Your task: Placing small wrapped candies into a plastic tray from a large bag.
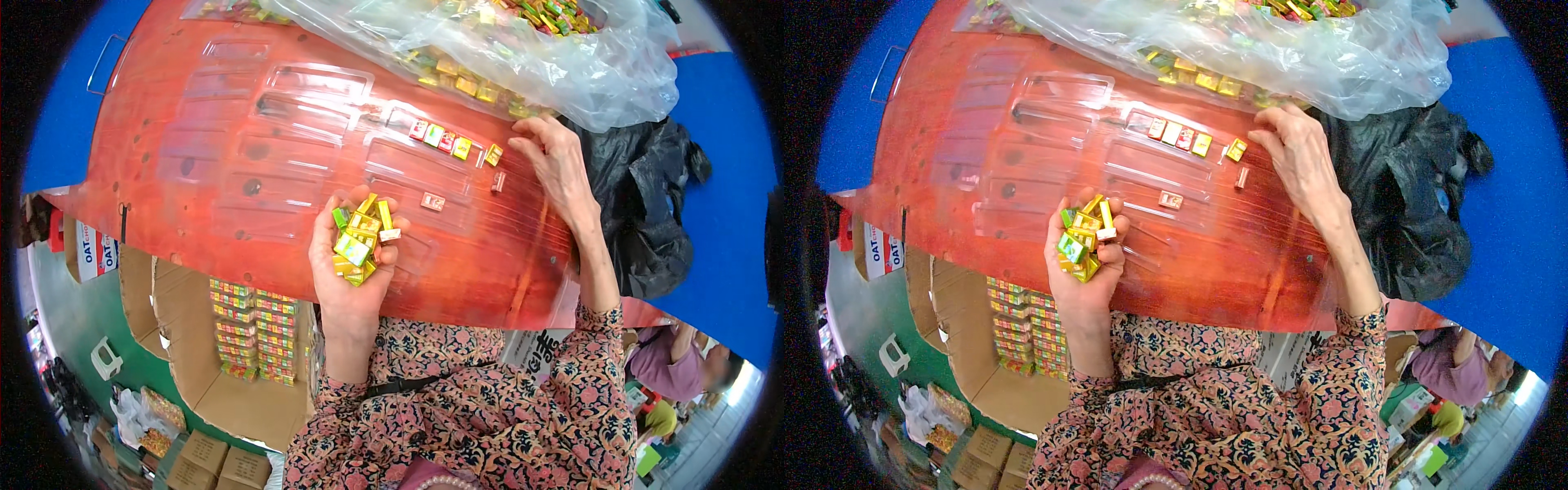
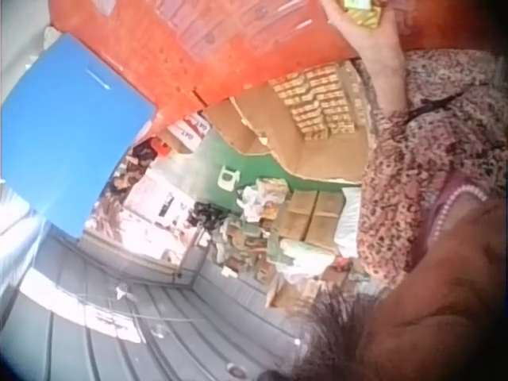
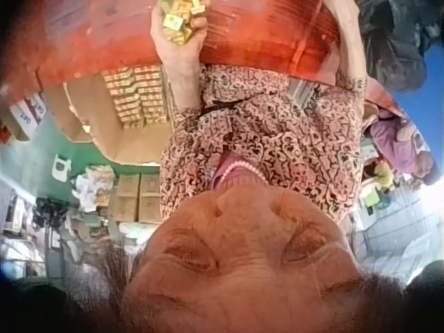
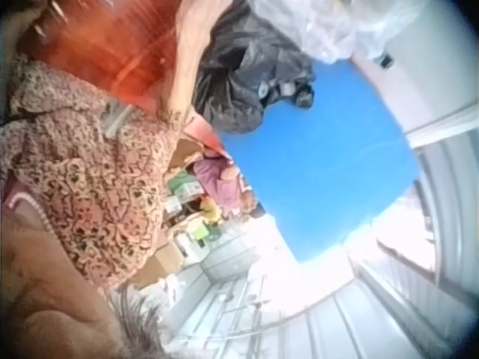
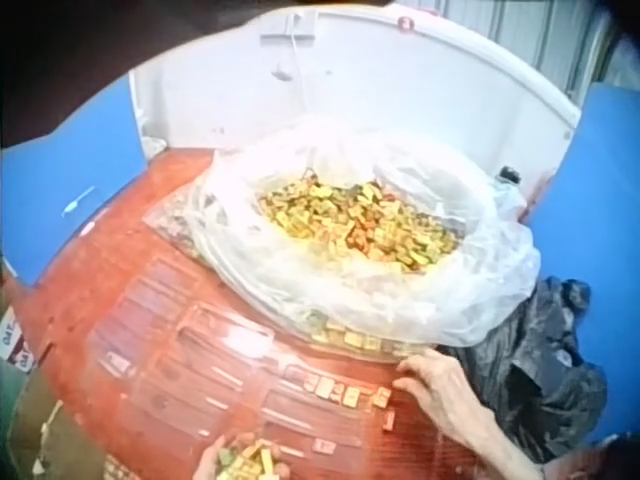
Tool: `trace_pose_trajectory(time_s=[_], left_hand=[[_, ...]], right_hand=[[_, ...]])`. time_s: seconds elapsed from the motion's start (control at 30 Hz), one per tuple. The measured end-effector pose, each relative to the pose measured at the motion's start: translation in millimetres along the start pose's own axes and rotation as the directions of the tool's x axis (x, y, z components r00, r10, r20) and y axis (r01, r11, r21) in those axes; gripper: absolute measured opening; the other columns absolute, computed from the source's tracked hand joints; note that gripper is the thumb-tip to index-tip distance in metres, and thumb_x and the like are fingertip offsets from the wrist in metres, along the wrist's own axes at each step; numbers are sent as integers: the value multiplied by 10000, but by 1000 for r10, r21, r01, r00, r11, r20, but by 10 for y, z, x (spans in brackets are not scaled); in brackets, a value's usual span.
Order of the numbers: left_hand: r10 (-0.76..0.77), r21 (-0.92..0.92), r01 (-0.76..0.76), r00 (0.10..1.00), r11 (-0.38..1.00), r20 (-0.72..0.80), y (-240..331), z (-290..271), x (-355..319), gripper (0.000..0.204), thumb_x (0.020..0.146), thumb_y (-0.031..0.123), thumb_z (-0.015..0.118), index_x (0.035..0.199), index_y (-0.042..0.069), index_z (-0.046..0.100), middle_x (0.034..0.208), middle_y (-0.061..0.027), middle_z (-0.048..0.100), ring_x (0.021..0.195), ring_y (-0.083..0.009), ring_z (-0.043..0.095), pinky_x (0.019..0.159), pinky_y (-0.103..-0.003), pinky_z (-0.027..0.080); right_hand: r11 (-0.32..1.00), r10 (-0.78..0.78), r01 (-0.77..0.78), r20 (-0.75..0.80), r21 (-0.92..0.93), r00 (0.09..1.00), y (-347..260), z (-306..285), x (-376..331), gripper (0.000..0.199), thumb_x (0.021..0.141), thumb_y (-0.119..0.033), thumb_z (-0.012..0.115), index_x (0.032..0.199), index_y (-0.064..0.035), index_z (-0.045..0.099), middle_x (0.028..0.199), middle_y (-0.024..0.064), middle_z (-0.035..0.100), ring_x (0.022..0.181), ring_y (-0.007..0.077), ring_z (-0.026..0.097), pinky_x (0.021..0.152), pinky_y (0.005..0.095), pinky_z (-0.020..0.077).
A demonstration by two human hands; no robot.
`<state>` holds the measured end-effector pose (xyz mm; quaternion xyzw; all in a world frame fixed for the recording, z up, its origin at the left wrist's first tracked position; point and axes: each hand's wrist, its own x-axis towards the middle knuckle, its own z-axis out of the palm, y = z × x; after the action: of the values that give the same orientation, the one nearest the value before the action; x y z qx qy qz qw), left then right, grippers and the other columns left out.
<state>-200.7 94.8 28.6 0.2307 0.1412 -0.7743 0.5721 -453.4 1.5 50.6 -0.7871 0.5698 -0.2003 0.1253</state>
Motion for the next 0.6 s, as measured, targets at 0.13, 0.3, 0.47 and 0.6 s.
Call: trace_pose_trajectory(time_s=[0.13, 0.3, 0.47, 0.6], left_hand=[[-11, 28, 11, 1000, 1000, -1, -19, -47, 30, 340, 902, 342, 430, 1053, 63, 552, 923, -174, 596, 769, -274, 610, 467, -237, 450], [-20, -20, 20, 1000, 1000, 10, -12, -87, 25, 341, 911, 323, 410, 1068, 57, 556, 1010, -216, 511, 826, -298, 523, 455, -262, 499], [-9, -28, 9, 1000, 1000, 18, 20, -103, -1, 341, 909, 326, 414, 1078, 63, 550, 1010, -213, 511, 829, -297, 522, 453, -260, 495], [0, 14, 1, 1000, 1000, -21, 23, -47, -14, 337, 902, 351, 425, 1041, 80, 569, 930, -162, 610, 758, -276, 615, 450, -237, 437]], right_hand=[[997, 21, -27, 81, 76, 997, 53, 133, -80, 196, 739, -96, 650, 893, 14, 598, 796, 117, 562, 699, 238, 550, 631, 313, 423], [990, 81, -98, 171, 98, 982, 35, 176, -54, 216, 724, -101, 663, 890, 21, 597, 792, 129, 559, 696, 226, 545, 626, 323, 421], [999, 37, -36, 77, -14, 996, -11, 158, -11, 204, 739, -102, 644, 883, 32, 591, 798, 133, 562, 667, 219, 544, 611, 318, 428], [994, -70, 64, 61, 94, 996, -411, 186, 232, 223, 754, -118, 620, 898, 48, 585, 794, 147, 552, 656, 219, 568, 609, 320, 449]])
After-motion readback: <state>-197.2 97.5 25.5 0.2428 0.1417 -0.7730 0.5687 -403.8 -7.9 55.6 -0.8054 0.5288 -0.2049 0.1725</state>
